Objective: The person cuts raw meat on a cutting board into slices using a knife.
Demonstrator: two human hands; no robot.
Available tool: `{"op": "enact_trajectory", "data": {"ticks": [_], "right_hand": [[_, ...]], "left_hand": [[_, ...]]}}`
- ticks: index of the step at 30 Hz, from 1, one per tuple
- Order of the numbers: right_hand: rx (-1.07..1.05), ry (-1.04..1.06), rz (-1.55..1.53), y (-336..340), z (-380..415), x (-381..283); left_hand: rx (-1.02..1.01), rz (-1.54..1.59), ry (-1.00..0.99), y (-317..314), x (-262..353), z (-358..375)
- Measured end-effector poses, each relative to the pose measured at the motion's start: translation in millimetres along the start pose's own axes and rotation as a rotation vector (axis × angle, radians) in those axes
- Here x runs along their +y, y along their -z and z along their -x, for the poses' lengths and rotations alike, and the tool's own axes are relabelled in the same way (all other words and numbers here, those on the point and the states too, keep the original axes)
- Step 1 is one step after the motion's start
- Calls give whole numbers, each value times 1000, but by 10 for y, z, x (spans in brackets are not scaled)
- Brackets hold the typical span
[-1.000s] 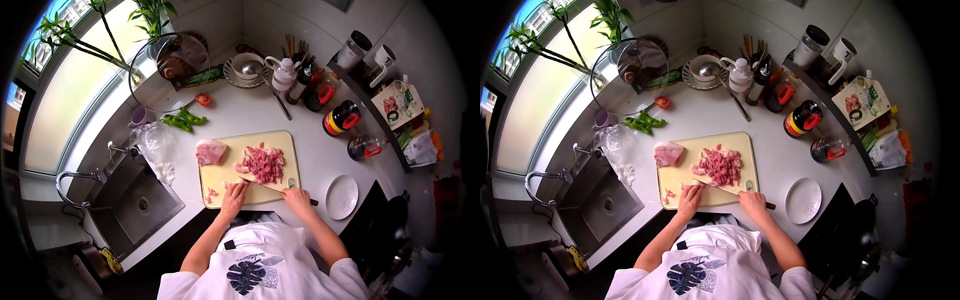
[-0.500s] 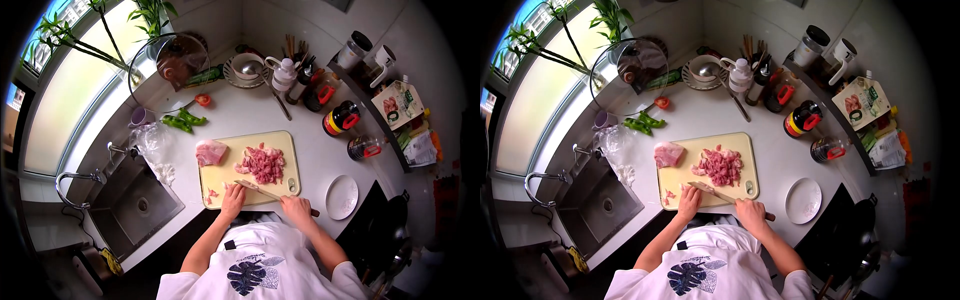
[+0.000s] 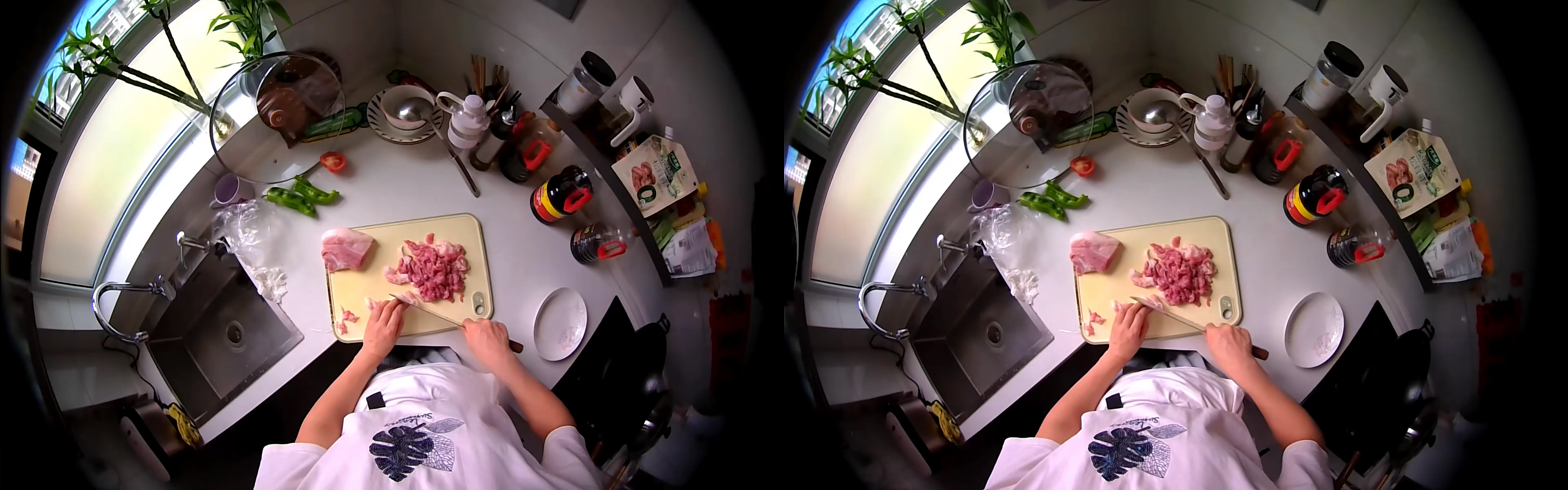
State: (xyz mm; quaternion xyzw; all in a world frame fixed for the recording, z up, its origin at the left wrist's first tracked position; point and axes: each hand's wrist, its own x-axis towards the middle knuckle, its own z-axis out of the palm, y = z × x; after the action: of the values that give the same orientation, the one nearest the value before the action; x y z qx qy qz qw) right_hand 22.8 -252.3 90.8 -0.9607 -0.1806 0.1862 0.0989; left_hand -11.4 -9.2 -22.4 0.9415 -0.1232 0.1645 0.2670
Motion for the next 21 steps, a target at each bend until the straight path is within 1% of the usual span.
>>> {"op": "enact_trajectory", "data": {"ticks": [1,5,8,10,12,14,15,16,17,18,21], "right_hand": [[-38,-12,3,54,41,41],[-12,-1,2,-175,-171,-110],[32,12,-38,-436,-463,-413],[134,36,-22,-504,-547,-518],[115,2,-54,-402,-444,-394],[79,-32,-123,-319,-290,-125],[78,-29,-118,-252,-216,-14],[58,-73,-108,-139,-136,62],[39,-118,-99,-51,-80,83],[38,-118,-98,19,-43,58],[76,-166,-126,93,41,9]], "left_hand": [[-1,1,1,-7,-7,6],[-4,-5,-2,-46,-19,26],[16,-30,-9,-95,-50,57],[29,-42,-18,-88,-49,64],[14,-26,-7,-67,-48,81],[11,-34,-6,-37,-32,104],[8,-42,-6,-30,-27,108],[12,-41,-2,-31,-29,101],[1,-32,-7,-35,-35,94],[-12,-23,-13,-41,-41,99],[-24,-8,6,-64,-45,106]]}}
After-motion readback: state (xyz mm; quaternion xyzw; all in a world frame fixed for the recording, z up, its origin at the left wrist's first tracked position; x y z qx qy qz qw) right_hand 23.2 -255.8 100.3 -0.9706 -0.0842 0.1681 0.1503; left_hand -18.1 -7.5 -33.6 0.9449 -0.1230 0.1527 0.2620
